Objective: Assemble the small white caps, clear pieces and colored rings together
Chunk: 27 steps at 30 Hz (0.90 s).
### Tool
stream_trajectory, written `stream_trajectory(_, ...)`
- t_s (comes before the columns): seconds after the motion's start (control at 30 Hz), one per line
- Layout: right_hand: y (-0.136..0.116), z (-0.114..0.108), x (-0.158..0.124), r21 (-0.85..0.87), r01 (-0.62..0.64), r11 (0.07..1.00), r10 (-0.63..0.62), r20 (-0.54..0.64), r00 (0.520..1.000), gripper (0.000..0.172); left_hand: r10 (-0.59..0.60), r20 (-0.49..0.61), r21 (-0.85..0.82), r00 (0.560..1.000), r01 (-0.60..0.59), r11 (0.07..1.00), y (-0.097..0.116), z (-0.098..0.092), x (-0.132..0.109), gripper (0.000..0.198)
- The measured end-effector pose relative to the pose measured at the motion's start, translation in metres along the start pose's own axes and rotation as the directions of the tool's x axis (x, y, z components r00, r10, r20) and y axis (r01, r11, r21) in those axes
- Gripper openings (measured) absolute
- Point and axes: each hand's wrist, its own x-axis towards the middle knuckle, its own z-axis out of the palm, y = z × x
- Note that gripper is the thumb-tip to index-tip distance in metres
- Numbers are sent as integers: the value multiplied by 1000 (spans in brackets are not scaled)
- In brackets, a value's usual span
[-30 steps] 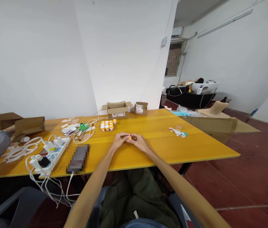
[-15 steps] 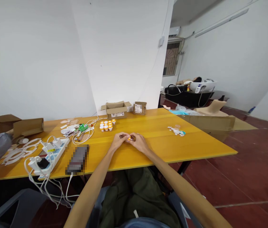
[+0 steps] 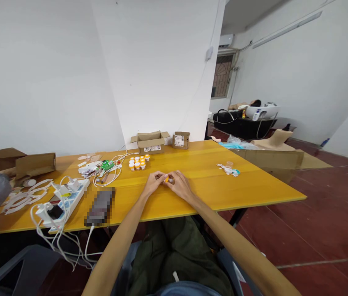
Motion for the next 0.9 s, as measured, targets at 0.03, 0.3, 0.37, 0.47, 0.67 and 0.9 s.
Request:
stream_trajectory(0.03, 0, 0, 0, -5, 6, 1000, -6, 2, 1000, 6, 2, 2, 1, 1000, -2, 1000, 0, 0, 0, 42)
stream_trajectory(0.3, 3, 2, 2, -3, -7, 1000, 7, 12, 1000, 6, 41, 5, 73, 999, -41, 996, 1, 2, 0, 43)
stream_trajectory(0.37, 2, 2, 2, -2, -25, 1000, 25, 14, 1000, 7, 65, 5, 98, 998, -65, 993, 2, 4, -1, 44)
stream_trajectory(0.47, 0, 1, 2, -8, -11, 1000, 11, 6, 1000, 7, 90, 2, 132, 996, -89, 987, 3, 4, -2, 44)
stream_trajectory(0.67, 2, 3, 0, -35, 61, 998, -61, -9, 998, 5, 87, 1, 166, 996, -86, 982, 2, 3, -1, 43)
stream_trajectory(0.9, 1, 1, -2, -65, 98, 993, -99, -16, 995, 6, 75, 13, 144, 997, -76, 987, 2, 4, -1, 44)
